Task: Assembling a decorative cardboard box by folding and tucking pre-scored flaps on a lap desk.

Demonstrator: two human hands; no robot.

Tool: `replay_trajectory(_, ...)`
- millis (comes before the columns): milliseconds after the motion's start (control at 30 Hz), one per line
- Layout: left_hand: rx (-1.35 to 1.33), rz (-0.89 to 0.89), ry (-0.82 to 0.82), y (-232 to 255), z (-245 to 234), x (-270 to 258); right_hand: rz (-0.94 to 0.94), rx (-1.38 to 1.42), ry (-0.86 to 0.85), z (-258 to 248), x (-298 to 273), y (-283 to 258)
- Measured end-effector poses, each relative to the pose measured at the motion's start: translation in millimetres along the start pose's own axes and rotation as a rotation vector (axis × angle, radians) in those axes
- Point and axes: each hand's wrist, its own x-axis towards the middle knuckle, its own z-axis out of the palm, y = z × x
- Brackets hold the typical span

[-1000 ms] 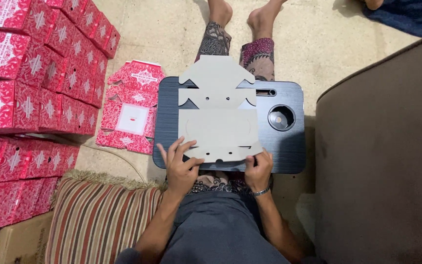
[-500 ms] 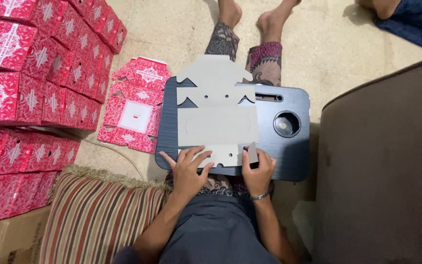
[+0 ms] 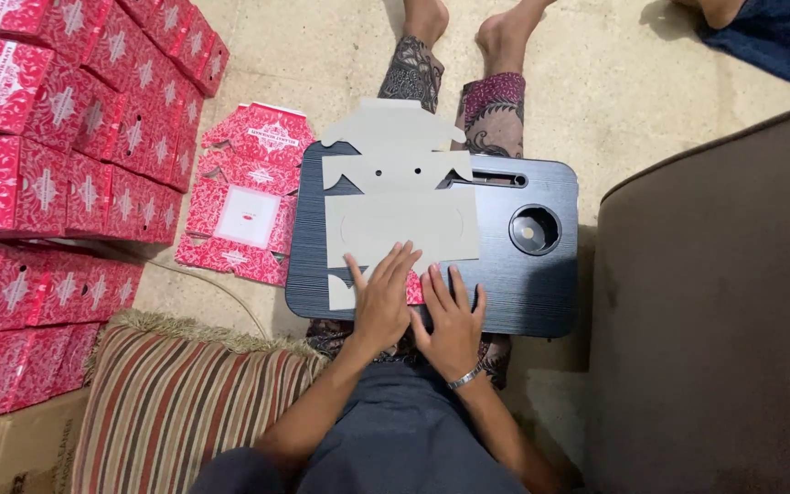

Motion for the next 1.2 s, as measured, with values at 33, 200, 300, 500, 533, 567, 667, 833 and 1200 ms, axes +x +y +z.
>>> replay_trajectory(33, -0.001, -0.001, -0.004, -1, 2, 2, 0.004, 0.000, -0.003, -1, 0, 4)
replay_trajectory(200, 0.014, -0.032, -0.024, -4, 0, 10, -0.028, -0.037, -0.088, -2, 3, 4)
replay_trajectory(300, 0.258, 0.051, -0.109, 3, 2, 10, -0.019, -0.033, -0.142, -6, 5, 5)
replay_trajectory(500, 0.257, 0.098, -0.101, -4, 6, 8, -0.044, 0.069, -0.364, -18, 3, 18)
replay_trajectory(533, 0.261, 0.100, -0.105, -4, 7, 8, -0.040, 0.073, -0.361, -20, 3, 18)
replay_trajectory(567, 0.295, 0.114, -0.117, -3, 8, 8, -0.035, 0.086, -0.383, -22, 2, 18)
replay_trajectory(667, 0.339, 0.146, -0.136, -2, 9, 8, -0.008, 0.092, -0.426, -29, -2, 17)
replay_trajectory(833, 0.348, 0.097, -0.147, -2, 15, 9, 0.071, 0.087, -0.547, -57, -9, 3)
replay_trajectory(1200, 0.348, 0.063, -0.144, 2, 17, 9, 0.103, 0.072, -0.510, -65, -22, -13)
